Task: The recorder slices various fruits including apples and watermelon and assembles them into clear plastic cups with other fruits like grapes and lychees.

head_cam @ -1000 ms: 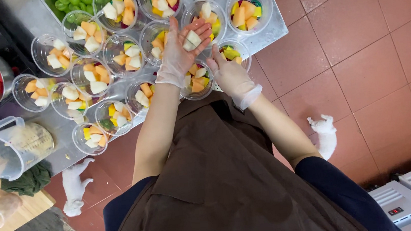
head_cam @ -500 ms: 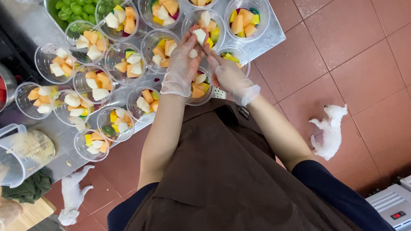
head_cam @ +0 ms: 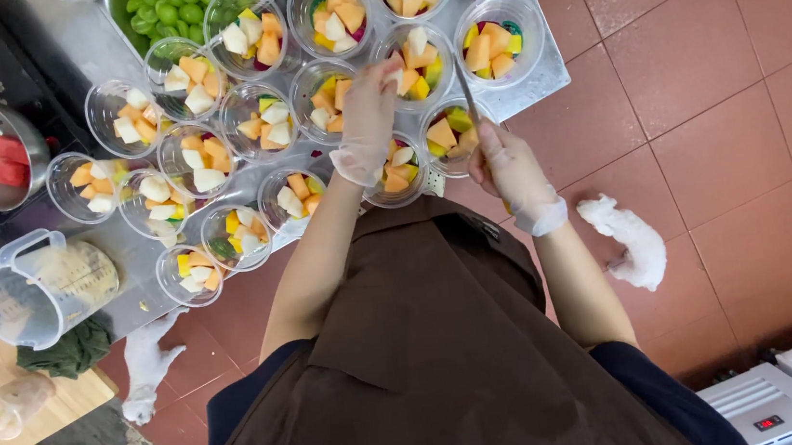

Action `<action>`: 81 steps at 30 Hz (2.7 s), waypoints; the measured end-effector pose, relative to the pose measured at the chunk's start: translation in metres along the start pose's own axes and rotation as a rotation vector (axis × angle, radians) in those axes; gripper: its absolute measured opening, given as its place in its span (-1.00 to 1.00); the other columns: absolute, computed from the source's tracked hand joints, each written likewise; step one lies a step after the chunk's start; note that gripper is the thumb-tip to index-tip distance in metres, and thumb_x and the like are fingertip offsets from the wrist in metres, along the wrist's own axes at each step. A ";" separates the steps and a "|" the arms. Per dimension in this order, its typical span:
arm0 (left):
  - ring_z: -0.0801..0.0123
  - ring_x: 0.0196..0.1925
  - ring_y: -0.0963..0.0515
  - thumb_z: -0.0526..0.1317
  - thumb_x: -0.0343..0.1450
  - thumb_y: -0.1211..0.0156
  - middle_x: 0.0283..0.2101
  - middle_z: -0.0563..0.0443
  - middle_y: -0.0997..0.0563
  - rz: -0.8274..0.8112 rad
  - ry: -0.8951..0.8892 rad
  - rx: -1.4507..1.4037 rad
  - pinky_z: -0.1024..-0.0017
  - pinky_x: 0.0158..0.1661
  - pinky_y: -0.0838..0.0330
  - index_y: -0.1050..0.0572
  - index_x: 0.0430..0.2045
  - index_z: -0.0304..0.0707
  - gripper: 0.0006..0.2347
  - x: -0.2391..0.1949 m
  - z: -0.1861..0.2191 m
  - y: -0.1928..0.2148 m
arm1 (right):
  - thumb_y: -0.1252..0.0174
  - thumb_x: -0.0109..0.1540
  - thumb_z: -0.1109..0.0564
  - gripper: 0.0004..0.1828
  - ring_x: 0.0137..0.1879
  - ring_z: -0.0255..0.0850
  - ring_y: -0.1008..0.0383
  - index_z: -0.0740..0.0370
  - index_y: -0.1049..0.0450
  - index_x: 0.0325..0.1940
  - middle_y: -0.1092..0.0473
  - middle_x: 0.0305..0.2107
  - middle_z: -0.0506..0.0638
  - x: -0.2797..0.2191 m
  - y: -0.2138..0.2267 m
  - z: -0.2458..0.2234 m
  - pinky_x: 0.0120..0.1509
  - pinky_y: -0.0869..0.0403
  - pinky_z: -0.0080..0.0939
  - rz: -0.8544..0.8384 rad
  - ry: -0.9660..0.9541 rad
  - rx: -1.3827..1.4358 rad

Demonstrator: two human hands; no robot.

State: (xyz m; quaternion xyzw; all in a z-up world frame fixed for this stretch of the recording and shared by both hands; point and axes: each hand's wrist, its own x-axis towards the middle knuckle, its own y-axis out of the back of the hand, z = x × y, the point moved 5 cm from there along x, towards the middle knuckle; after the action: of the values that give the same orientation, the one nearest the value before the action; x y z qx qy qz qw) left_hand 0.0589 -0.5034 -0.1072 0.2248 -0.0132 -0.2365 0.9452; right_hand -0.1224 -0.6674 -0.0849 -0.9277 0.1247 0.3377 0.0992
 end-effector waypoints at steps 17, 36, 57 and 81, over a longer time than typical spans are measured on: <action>0.16 -0.26 -0.65 -0.22 0.38 -0.34 -0.26 -0.07 -0.65 -0.103 -0.128 0.319 0.26 -0.23 -0.51 -0.60 -0.30 -0.20 -0.88 0.072 0.011 0.022 | 0.16 0.44 -0.24 -0.34 -0.64 -0.45 -0.09 0.20 -0.26 0.49 -0.27 -0.64 -0.12 -0.026 0.024 0.020 -0.58 -0.10 -0.40 0.117 0.035 0.092; -0.06 -0.16 -0.63 -0.26 0.27 -0.32 -0.19 -0.20 -0.59 -0.249 -0.072 0.544 0.07 -0.13 -0.51 -0.48 -0.27 -0.28 -0.78 0.048 -0.015 -0.035 | 0.06 0.41 -0.26 -0.30 -0.64 -0.48 -0.07 0.30 -0.32 0.44 -0.27 -0.65 -0.16 -0.033 0.028 0.039 -0.56 -0.08 -0.42 0.127 0.029 0.080; -0.05 -0.06 -0.56 -0.16 0.20 -0.51 -0.10 -0.20 -0.52 -0.370 -0.363 0.680 0.10 -0.04 -0.46 -0.46 -0.25 -0.25 -0.63 0.053 -0.001 -0.037 | 0.01 0.38 -0.26 -0.27 -0.65 -0.47 -0.03 0.32 -0.30 0.44 -0.25 -0.65 -0.13 -0.023 0.035 0.047 -0.58 -0.02 -0.41 0.105 0.034 0.143; 0.03 0.35 -0.24 -0.14 0.37 -0.29 0.19 -0.01 -0.44 -0.071 -0.544 0.818 -0.17 0.30 -0.06 -0.45 0.06 -0.13 -0.62 0.020 0.012 -0.037 | 0.04 0.47 -0.10 -0.34 -0.59 -0.50 -0.09 0.23 -0.10 0.59 -0.28 -0.59 -0.16 0.008 0.007 0.048 -0.53 -0.11 -0.43 0.244 0.250 -0.037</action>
State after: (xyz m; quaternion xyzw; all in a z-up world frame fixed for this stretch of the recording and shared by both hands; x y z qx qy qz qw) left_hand 0.0588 -0.5468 -0.1141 0.5077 -0.3436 -0.2943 0.7332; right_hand -0.1479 -0.6625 -0.1268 -0.9421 0.2415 0.2315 0.0241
